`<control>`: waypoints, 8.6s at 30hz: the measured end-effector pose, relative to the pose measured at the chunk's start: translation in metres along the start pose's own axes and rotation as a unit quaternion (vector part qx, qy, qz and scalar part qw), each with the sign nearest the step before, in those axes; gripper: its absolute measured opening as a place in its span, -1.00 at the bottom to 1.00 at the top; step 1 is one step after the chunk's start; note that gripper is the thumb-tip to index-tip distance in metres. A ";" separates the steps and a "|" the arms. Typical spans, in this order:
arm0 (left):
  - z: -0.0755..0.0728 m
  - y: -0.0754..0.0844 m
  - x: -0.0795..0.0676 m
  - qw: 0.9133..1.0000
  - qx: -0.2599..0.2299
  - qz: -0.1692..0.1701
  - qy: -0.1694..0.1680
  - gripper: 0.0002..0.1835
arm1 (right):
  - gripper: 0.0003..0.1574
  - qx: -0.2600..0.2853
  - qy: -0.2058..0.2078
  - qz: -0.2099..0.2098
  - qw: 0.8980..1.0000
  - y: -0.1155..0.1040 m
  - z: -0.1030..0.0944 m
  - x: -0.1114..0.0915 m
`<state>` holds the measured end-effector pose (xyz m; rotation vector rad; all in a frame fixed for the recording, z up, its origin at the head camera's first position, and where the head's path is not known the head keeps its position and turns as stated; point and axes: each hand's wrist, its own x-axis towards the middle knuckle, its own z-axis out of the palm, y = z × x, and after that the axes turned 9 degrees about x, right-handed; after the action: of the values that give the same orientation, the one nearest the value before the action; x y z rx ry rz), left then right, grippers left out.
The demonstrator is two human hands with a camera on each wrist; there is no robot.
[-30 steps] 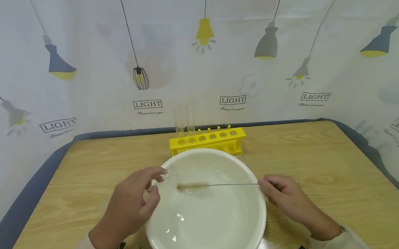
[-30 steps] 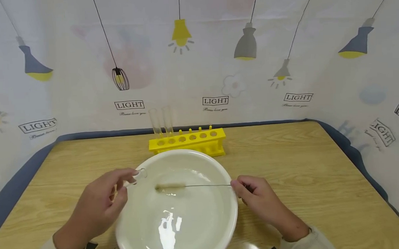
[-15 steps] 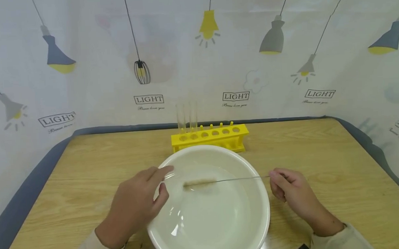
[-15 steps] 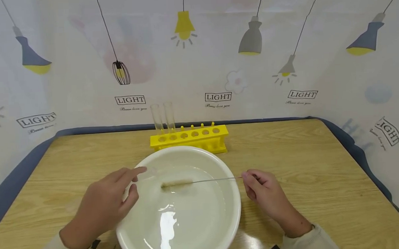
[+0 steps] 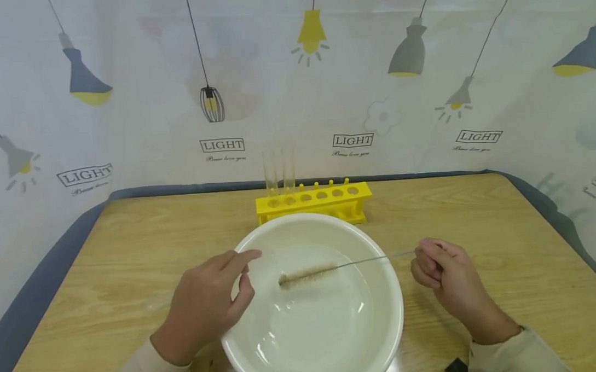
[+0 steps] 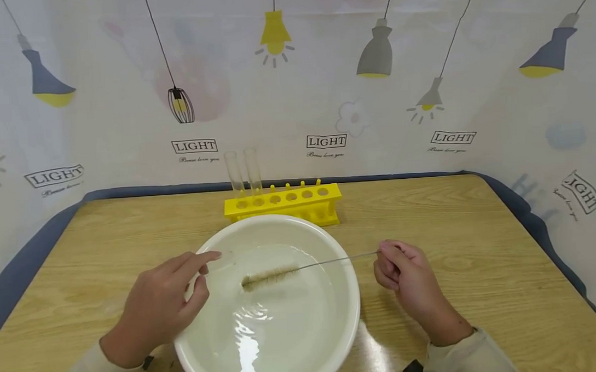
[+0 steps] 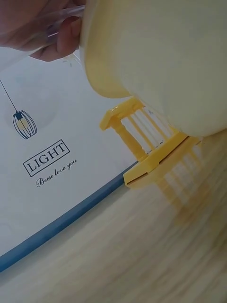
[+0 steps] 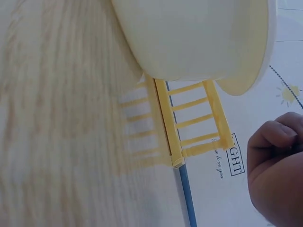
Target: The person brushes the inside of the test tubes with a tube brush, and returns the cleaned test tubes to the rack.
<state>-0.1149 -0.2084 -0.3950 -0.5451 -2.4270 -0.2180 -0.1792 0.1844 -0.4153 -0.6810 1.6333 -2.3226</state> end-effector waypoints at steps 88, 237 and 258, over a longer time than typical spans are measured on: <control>-0.001 -0.002 -0.002 0.999 0.011 0.049 -0.004 -0.60 | -0.50 0.064 -0.009 0.062 0.996 -0.011 0.015 0.001; -0.021 0.026 0.005 0.989 -0.010 0.137 0.053 -0.62 | -0.57 -0.126 -0.110 0.016 0.986 -0.009 0.026 -0.011; -0.025 0.028 0.008 0.988 0.016 0.148 0.049 -0.60 | -0.58 -0.170 -0.103 0.033 0.980 -0.014 0.031 -0.010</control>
<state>-0.0949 -0.1877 -0.3701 -0.8491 -2.2179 -0.0779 -0.1546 0.1681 -0.3957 -0.8864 1.9369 -1.8729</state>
